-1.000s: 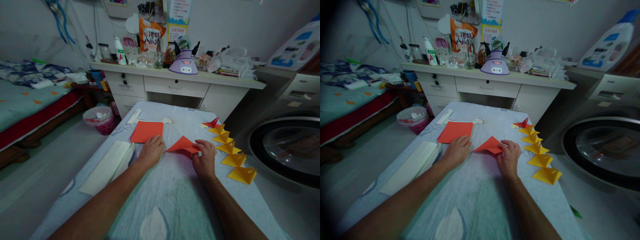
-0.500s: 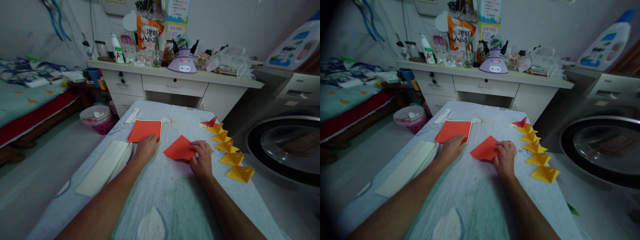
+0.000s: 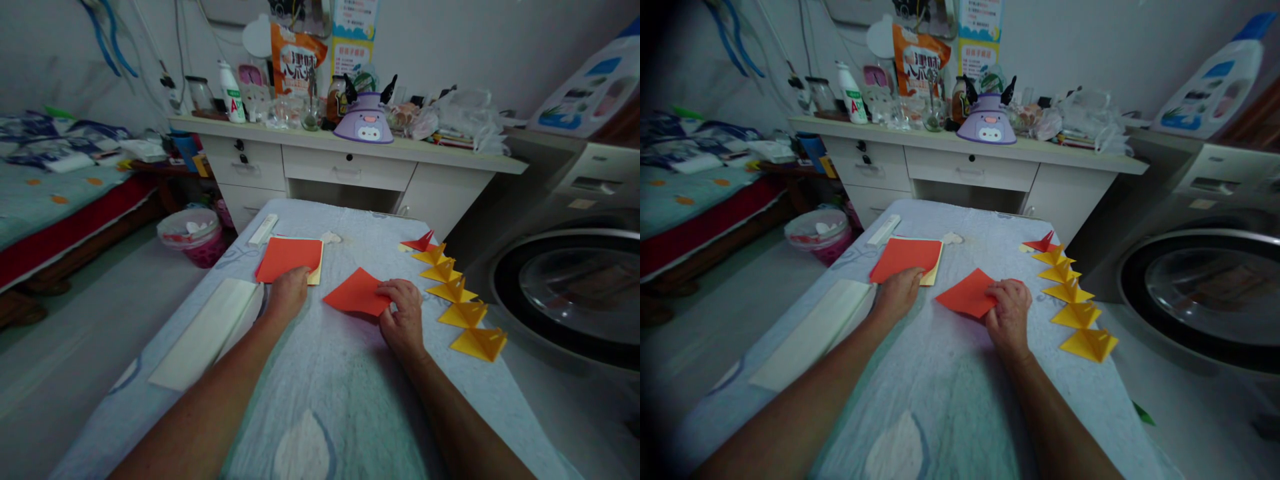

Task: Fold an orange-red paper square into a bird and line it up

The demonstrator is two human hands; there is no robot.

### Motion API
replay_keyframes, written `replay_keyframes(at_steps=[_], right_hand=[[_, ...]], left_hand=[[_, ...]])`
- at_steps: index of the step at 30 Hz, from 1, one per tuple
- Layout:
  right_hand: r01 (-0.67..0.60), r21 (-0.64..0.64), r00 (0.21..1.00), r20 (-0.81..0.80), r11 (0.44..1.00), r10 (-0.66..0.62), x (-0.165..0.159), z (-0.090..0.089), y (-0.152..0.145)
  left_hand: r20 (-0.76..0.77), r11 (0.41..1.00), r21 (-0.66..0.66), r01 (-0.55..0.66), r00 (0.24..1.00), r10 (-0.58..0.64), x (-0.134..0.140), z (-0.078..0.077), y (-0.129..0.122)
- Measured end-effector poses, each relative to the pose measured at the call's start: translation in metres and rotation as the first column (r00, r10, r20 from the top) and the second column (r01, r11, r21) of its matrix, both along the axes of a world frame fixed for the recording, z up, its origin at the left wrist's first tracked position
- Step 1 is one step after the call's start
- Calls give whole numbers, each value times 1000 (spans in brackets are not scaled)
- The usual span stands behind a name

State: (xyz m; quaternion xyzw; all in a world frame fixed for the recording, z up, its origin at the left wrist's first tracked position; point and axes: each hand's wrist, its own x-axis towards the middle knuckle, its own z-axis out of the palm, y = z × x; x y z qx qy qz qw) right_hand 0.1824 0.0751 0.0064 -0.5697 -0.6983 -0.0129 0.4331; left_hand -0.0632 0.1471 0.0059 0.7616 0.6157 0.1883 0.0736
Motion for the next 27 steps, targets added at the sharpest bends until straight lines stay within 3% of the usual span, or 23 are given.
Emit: replay_keyframes(at_steps=[6, 11, 16, 18, 20, 23, 25, 27], right_hand=[[-83, 74, 997, -2, 994, 83, -2, 1, 0], [-78, 23, 995, 55, 997, 77, -1, 1, 1], [-149, -97, 985, 69, 984, 156, 1, 7, 3], [-232, -180, 966, 73, 956, 248, -1, 16, 1], [-321, -283, 932, 73, 904, 354, -4, 27, -4], [-420, -502, 870, 15, 756, 493, -7, 43, -11], [-423, -560, 880, -67, 713, 470, -8, 46, -14], [-383, -562, 911, -98, 733, 400, -9, 42, -13]], left_hand=[[36, 999, 25, 28, 999, -28, 2, -3, 0], [81, 988, 76, 133, 987, -139, 9, 5, -13], [197, 877, 68, 475, 856, -479, 23, 21, -48], [227, 856, 38, 515, 830, -509, 28, 26, -59], [209, 873, -50, 486, 859, -467, 30, 30, -67], [168, 887, -178, 425, 902, -399, 29, 33, -73], [167, 888, -217, 405, 912, -375, 27, 32, -74], [188, 898, -215, 384, 919, -347, 25, 28, -73]])
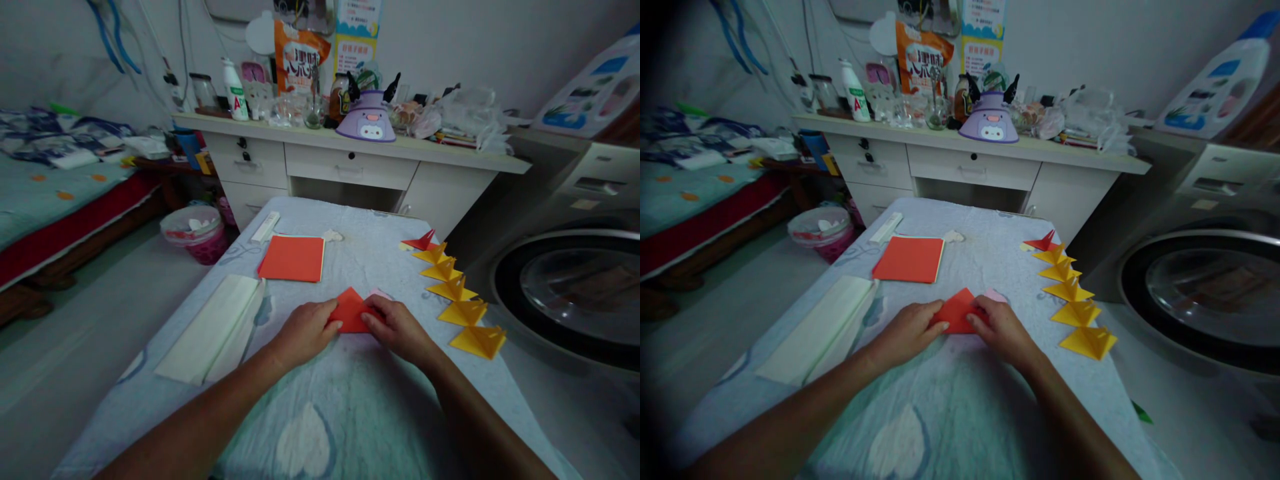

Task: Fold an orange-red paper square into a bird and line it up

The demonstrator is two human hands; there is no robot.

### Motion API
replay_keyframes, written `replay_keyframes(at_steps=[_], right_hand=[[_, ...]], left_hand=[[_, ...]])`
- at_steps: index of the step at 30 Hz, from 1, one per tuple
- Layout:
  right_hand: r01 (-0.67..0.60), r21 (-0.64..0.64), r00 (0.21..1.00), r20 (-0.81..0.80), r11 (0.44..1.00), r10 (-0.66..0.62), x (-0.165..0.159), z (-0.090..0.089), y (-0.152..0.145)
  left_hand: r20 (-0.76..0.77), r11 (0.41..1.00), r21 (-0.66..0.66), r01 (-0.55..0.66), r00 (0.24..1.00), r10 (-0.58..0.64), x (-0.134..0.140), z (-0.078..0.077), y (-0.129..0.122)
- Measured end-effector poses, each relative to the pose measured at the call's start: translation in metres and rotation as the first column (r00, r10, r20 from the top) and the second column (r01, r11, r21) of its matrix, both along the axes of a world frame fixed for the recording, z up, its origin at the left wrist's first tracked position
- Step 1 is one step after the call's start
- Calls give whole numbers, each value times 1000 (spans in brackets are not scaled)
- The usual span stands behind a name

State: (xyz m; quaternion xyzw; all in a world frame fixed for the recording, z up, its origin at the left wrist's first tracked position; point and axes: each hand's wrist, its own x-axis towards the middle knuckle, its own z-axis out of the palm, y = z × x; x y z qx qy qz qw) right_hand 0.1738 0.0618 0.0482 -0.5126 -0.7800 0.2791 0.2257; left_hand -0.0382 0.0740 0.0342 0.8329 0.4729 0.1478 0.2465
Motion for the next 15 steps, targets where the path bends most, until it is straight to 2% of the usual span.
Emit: replay_keyframes(at_steps=[4, 8, 12, 15], right_hand=[[141, 38, 989, 31, 989, -142, -2, -22, 5], [283, 76, 953, 95, 956, -289, -5, -41, 5], [303, 170, 933, 146, 938, -328, -4, -51, 4], [288, 232, 926, 179, 929, -332, -3, -54, 5]], left_hand=[[100, 990, 86, -116, 989, 107, -1, -15, 6], [55, 962, 167, -215, 977, 208, 2, -26, 11], [-29, 959, 161, -231, 971, 239, 5, -26, 14], [-30, 961, 137, -240, 969, 246, 7, -25, 15]])
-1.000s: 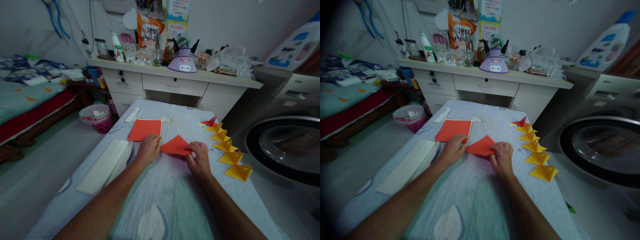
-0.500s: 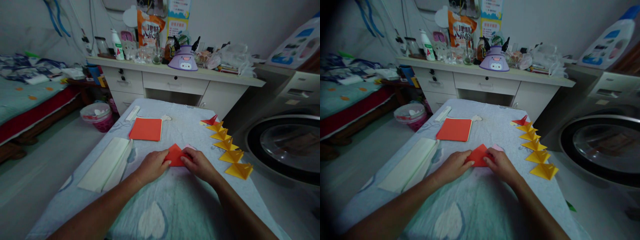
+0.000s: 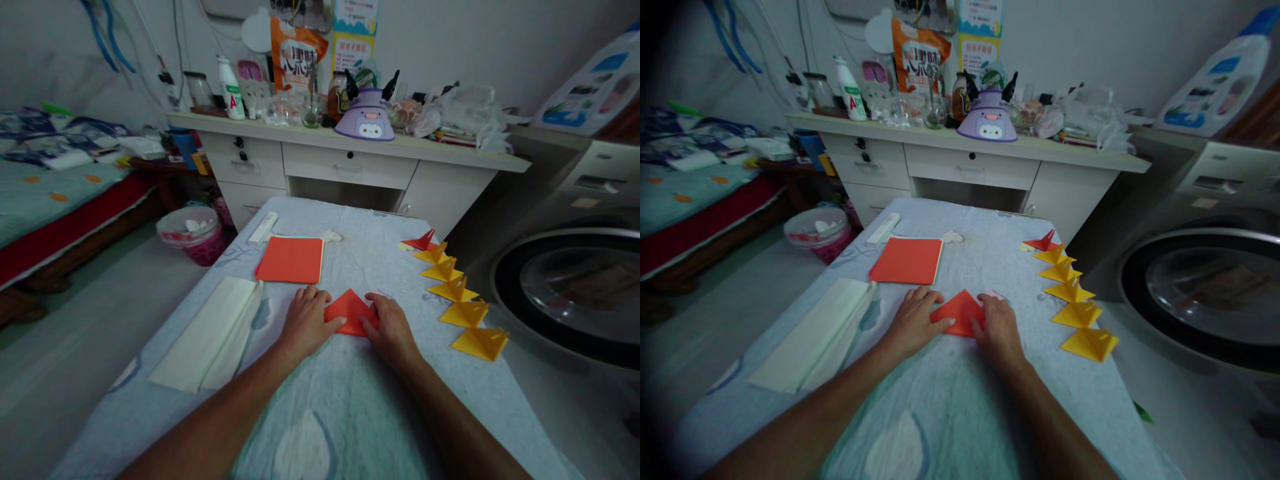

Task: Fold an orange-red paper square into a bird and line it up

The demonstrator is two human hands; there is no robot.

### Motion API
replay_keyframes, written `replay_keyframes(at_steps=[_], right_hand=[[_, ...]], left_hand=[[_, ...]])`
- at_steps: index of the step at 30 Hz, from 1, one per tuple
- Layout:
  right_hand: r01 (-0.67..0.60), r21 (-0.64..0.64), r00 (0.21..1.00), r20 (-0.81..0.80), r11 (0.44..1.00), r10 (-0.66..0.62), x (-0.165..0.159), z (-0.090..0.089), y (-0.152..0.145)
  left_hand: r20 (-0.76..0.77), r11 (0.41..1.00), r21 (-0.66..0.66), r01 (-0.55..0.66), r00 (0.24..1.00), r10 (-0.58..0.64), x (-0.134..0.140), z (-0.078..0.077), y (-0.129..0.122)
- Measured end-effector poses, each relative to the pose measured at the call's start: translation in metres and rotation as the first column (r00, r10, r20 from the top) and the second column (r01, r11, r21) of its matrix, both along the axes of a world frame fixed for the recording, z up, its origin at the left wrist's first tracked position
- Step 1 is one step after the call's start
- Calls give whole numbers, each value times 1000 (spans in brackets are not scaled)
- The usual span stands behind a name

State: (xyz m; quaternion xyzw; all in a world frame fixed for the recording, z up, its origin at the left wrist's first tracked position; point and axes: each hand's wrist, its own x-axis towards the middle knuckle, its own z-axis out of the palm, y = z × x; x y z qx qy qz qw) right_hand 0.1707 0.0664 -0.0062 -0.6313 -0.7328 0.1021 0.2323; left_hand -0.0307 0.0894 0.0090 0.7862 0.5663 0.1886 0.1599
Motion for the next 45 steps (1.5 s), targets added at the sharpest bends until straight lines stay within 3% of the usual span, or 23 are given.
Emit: replay_keyframes(at_steps=[7, 11, 17, 28, 45], right_hand=[[9, -22, 1000, 31, 1000, -8, 2, 0, 1], [-27, -76, 994, -105, 997, 19, 9, 8, 1], [-164, -89, 931, -342, 982, 124, 17, 24, -3], [-235, -136, 870, -471, 963, 146, 10, 30, -5], [-245, -159, 871, -470, 956, 145, 9, 29, -8]], left_hand=[[167, 998, -45, 43, 985, -35, 3, -4, 2], [380, 981, -168, 94, 925, -23, 3, 2, -1], [526, 933, -244, 265, 844, -102, -4, 7, -2], [606, 877, -335, 344, 791, -80, -12, 3, -3], [558, 884, -322, 339, 822, -113, -14, 17, -7]])
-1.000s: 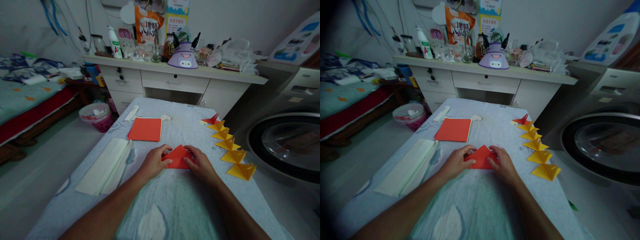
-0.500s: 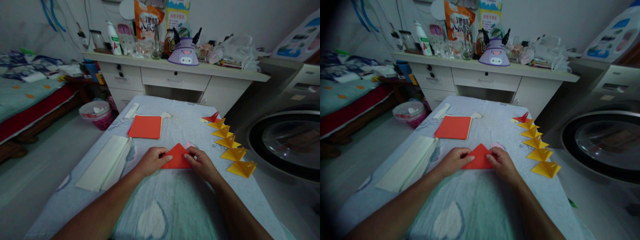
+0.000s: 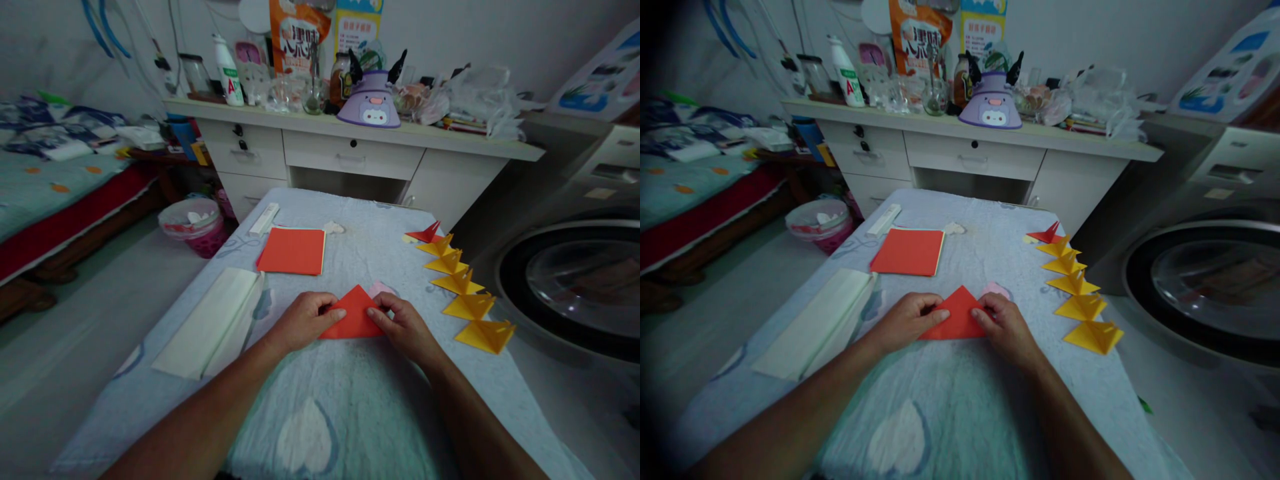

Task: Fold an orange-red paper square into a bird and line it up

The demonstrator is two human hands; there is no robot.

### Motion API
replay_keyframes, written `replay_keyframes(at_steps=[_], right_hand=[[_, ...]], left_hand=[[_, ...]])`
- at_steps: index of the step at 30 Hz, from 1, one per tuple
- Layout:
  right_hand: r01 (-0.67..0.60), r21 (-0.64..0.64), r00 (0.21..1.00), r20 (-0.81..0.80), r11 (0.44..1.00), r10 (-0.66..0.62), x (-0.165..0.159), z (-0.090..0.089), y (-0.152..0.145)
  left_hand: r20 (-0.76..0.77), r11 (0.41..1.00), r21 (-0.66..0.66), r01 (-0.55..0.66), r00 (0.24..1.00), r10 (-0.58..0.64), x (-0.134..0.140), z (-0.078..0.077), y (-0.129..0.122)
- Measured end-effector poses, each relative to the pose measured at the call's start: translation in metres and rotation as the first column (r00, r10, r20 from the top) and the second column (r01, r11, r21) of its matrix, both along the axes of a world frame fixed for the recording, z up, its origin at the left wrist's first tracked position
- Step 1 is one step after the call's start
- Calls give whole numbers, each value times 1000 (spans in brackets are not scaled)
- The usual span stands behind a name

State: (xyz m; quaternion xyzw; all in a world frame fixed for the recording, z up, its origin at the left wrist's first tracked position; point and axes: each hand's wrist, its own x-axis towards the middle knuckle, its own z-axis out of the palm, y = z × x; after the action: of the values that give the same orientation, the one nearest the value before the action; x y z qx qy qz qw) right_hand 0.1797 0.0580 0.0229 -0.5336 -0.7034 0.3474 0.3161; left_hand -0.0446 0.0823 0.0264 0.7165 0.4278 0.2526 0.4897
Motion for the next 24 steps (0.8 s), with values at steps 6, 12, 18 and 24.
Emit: replay_keyframes(at_steps=[6, 12, 18, 24], right_hand=[[-8, 2, 1000, -4, 1000, 8, -1, 1, -1], [-12, 6, 1000, -12, 1000, 12, -3, 4, -1], [-6, -1, 1000, -15, 1000, 6, -4, 6, -3], [0, -26, 1000, -19, 1000, 0, -3, 5, -2]], left_hand=[[-20, 999, 28, -31, 999, 31, -1, 4, -2], [-25, 999, 29, -29, 999, 30, -1, 3, -2], [-25, 999, 11, -40, 999, 41, -1, 3, -2], [-35, 999, 36, -35, 999, 36, -1, 1, -2]])
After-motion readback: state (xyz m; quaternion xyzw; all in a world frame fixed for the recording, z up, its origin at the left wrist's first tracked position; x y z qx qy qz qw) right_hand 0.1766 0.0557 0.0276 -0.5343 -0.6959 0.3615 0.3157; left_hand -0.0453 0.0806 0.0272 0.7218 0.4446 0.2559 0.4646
